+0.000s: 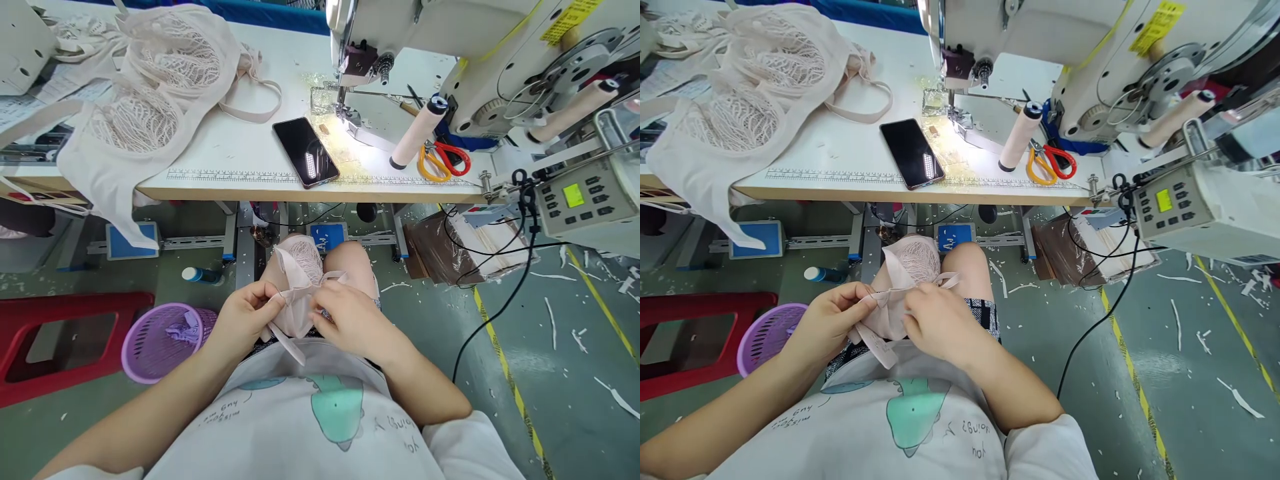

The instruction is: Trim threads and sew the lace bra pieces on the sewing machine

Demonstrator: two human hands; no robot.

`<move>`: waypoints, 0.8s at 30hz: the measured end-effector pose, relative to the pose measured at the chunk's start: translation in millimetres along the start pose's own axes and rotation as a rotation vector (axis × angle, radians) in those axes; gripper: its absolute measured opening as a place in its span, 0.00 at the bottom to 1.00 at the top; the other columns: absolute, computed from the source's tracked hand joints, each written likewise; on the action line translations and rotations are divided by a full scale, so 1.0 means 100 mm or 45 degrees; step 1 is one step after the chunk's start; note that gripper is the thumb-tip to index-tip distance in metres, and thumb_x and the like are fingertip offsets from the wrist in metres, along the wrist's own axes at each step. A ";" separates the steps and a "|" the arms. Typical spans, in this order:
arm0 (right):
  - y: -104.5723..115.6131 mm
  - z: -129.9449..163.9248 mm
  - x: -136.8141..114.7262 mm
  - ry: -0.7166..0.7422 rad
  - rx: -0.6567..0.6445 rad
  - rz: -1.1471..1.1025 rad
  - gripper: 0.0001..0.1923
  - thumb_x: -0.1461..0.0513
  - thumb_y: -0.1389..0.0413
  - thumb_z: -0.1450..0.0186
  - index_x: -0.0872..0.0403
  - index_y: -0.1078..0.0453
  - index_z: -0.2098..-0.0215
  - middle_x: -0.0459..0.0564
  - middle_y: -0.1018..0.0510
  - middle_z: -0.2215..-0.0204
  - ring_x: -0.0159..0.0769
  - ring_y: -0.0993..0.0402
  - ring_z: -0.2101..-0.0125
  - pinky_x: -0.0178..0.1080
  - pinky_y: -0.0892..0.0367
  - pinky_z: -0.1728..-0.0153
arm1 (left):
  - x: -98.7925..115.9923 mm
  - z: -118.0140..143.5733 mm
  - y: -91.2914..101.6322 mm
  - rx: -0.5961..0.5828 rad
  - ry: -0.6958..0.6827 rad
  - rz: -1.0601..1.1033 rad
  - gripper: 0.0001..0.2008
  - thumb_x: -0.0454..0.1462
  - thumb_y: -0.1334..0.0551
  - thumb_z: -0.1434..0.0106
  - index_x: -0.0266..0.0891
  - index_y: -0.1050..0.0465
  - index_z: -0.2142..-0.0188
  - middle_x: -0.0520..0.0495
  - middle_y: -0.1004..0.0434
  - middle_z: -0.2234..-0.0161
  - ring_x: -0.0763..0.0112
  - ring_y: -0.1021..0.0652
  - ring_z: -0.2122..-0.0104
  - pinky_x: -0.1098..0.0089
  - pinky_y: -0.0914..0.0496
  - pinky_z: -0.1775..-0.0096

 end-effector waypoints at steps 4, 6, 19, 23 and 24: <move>0.03 0.02 -0.04 0.003 0.304 -0.227 0.07 0.61 0.51 0.38 0.57 0.34 0.69 0.48 0.32 0.72 0.30 0.37 0.71 0.33 0.42 0.72 | -0.01 0.00 -0.01 -0.025 -0.014 -0.006 0.16 0.43 0.37 0.54 0.33 0.40 0.78 0.55 0.39 0.80 0.85 0.36 0.82 0.84 0.41 0.81; -0.03 -0.02 -0.08 0.059 0.329 -0.269 0.07 0.63 0.51 0.38 0.57 0.33 0.69 0.48 0.31 0.72 0.30 0.37 0.71 0.33 0.41 0.71 | -0.01 0.01 -0.02 -0.038 -0.025 -0.033 0.16 0.43 0.37 0.54 0.33 0.40 0.78 0.54 0.39 0.80 0.85 0.36 0.81 0.84 0.40 0.80; -0.22 -0.19 0.03 0.058 0.109 -0.621 0.05 0.68 0.48 0.44 0.58 0.36 0.78 0.44 0.34 0.79 0.27 0.39 0.74 0.30 0.44 0.74 | 0.05 0.05 -0.03 -0.116 -0.077 -0.219 0.15 0.44 0.38 0.51 0.32 0.35 0.76 0.52 0.36 0.78 0.84 0.36 0.78 0.83 0.40 0.77; -0.23 -0.20 0.13 -0.066 0.044 -1.008 0.05 0.64 0.47 0.43 0.58 0.34 0.76 0.43 0.35 0.79 0.25 0.41 0.77 0.29 0.45 0.76 | 0.06 0.06 -0.03 -0.135 -0.073 -0.248 0.15 0.44 0.39 0.51 0.33 0.35 0.75 0.54 0.39 0.81 0.85 0.38 0.81 0.83 0.43 0.80; -0.23 -0.21 0.15 -0.082 0.060 -1.064 0.05 0.64 0.47 0.43 0.58 0.34 0.75 0.43 0.35 0.79 0.25 0.42 0.77 0.29 0.45 0.76 | 0.06 0.06 -0.03 -0.146 -0.068 -0.251 0.15 0.45 0.39 0.51 0.33 0.36 0.75 0.54 0.40 0.81 0.85 0.39 0.83 0.83 0.44 0.81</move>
Point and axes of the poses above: each hand's wrist, its own z-axis away from the middle knuckle, its own y-axis out of the back of the hand, x = y × z, the point moved 2 cm from there along -z, towards the middle knuckle
